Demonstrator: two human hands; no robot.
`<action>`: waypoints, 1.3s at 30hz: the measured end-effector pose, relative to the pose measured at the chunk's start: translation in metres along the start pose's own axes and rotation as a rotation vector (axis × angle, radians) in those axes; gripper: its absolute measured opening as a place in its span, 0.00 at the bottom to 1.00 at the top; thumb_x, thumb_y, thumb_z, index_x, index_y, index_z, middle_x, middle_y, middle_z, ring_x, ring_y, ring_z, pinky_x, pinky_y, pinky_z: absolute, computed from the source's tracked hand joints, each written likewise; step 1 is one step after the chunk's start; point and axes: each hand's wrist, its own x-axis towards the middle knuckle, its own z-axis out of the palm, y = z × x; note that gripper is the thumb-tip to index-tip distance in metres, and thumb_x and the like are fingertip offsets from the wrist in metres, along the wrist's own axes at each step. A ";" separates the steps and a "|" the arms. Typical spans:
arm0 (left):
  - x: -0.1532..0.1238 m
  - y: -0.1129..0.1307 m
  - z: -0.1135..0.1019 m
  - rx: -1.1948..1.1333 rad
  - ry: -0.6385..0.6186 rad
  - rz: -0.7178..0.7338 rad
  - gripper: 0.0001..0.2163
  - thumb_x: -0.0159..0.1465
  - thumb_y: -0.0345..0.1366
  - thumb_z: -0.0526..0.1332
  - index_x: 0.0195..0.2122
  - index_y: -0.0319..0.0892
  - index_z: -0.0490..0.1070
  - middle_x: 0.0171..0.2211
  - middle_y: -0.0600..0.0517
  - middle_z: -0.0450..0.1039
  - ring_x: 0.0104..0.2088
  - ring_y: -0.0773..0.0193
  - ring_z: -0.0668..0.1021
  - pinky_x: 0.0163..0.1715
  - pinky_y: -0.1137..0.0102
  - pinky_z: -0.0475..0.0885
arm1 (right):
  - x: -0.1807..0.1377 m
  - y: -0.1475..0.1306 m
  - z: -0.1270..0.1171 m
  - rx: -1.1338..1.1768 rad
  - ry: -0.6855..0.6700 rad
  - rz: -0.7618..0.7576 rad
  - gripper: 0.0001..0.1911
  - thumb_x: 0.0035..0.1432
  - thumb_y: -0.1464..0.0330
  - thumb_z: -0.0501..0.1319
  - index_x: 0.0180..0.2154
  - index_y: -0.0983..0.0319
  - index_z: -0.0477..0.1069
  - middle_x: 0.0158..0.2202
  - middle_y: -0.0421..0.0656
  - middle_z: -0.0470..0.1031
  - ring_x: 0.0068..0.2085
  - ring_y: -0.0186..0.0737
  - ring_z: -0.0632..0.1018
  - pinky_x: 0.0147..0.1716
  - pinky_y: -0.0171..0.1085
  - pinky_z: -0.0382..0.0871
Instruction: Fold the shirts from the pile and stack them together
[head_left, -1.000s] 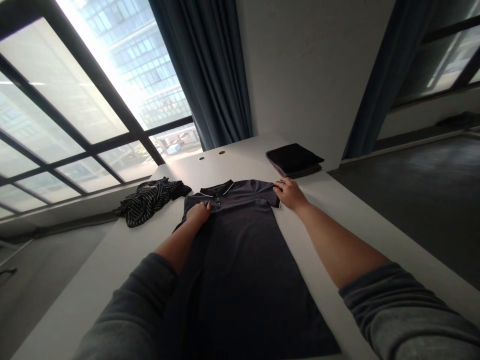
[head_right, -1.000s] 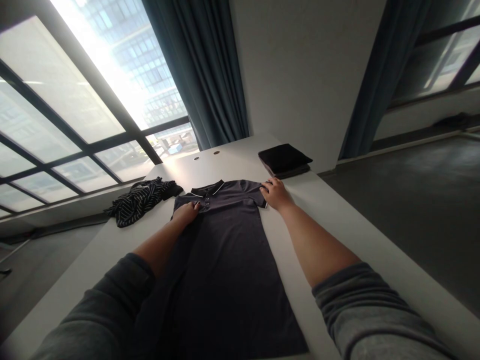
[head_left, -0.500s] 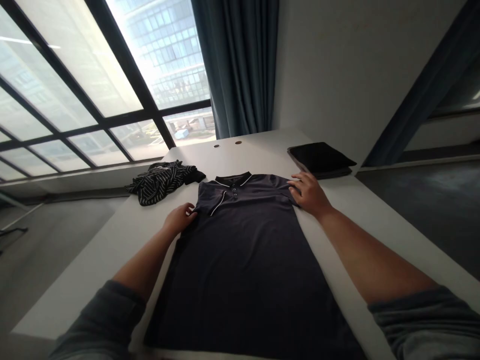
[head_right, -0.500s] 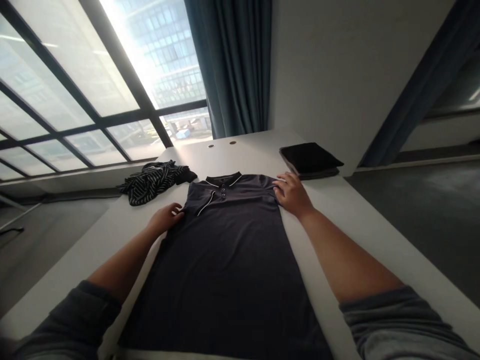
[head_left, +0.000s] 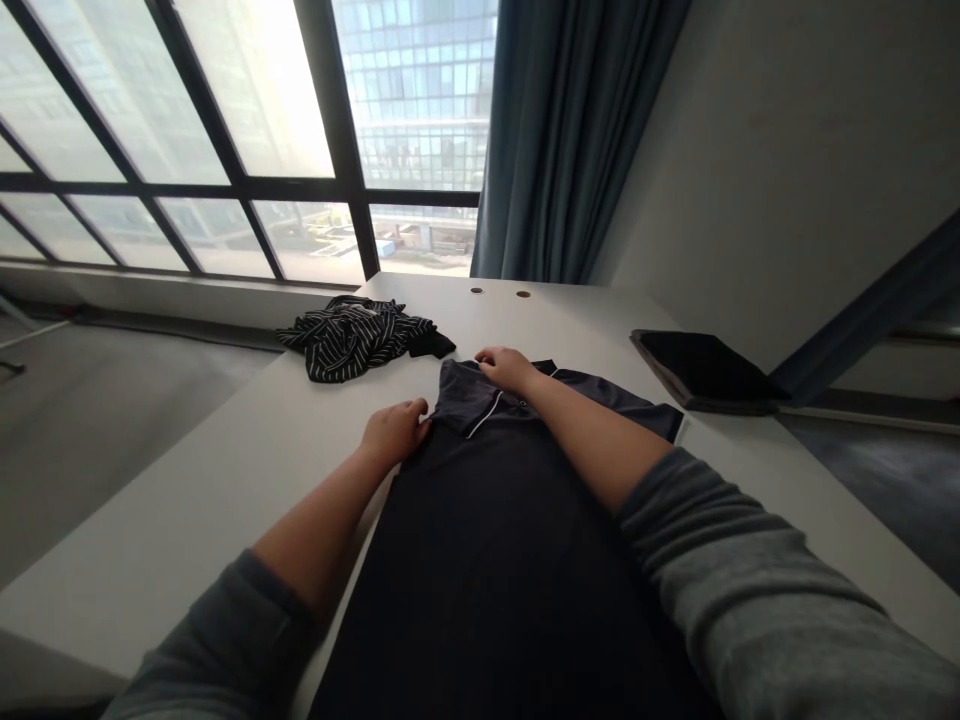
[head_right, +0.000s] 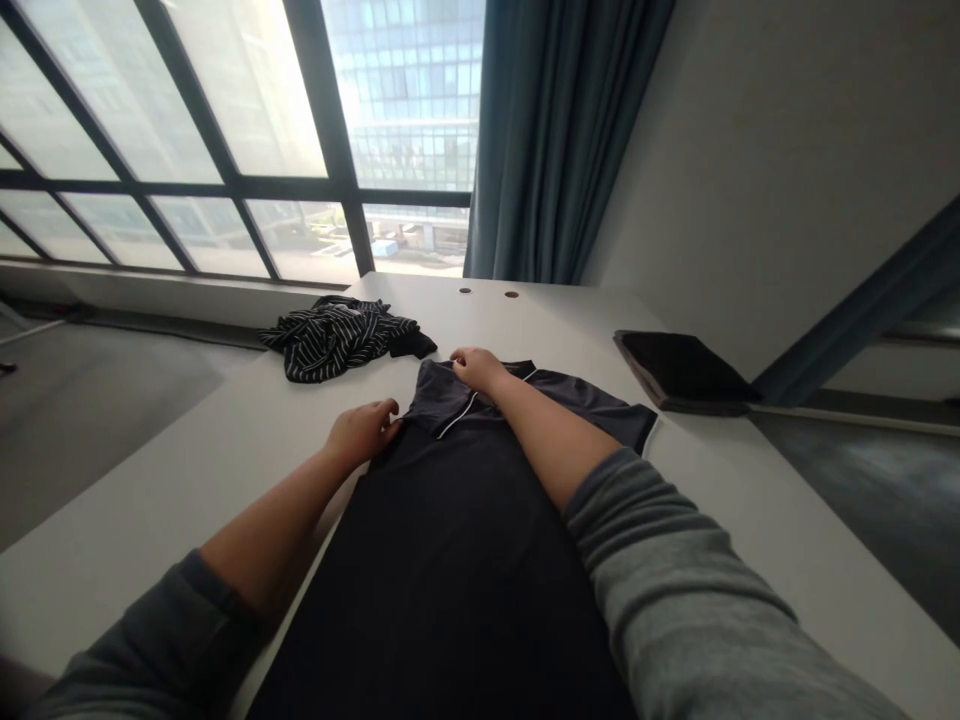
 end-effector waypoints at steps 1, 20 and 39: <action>0.000 0.000 -0.001 -0.012 0.007 0.018 0.11 0.71 0.45 0.58 0.50 0.49 0.73 0.47 0.49 0.81 0.44 0.55 0.82 0.42 0.65 0.71 | 0.017 -0.004 0.007 0.007 -0.028 0.052 0.19 0.67 0.68 0.59 0.57 0.60 0.77 0.51 0.46 0.82 0.51 0.44 0.80 0.55 0.37 0.71; 0.001 0.003 -0.005 0.047 -0.052 -0.142 0.12 0.70 0.37 0.56 0.51 0.44 0.75 0.43 0.43 0.82 0.46 0.50 0.83 0.44 0.62 0.75 | 0.098 -0.015 0.089 0.008 -0.047 -0.023 0.13 0.61 0.71 0.63 0.46 0.59 0.83 0.48 0.43 0.83 0.50 0.42 0.80 0.54 0.36 0.70; -0.009 0.020 0.012 0.094 -0.161 0.199 0.31 0.76 0.50 0.47 0.74 0.33 0.56 0.75 0.39 0.51 0.75 0.50 0.56 0.72 0.55 0.54 | 0.073 -0.034 0.094 -0.338 0.064 -0.130 0.22 0.73 0.61 0.51 0.53 0.63 0.80 0.61 0.53 0.72 0.61 0.56 0.69 0.59 0.50 0.65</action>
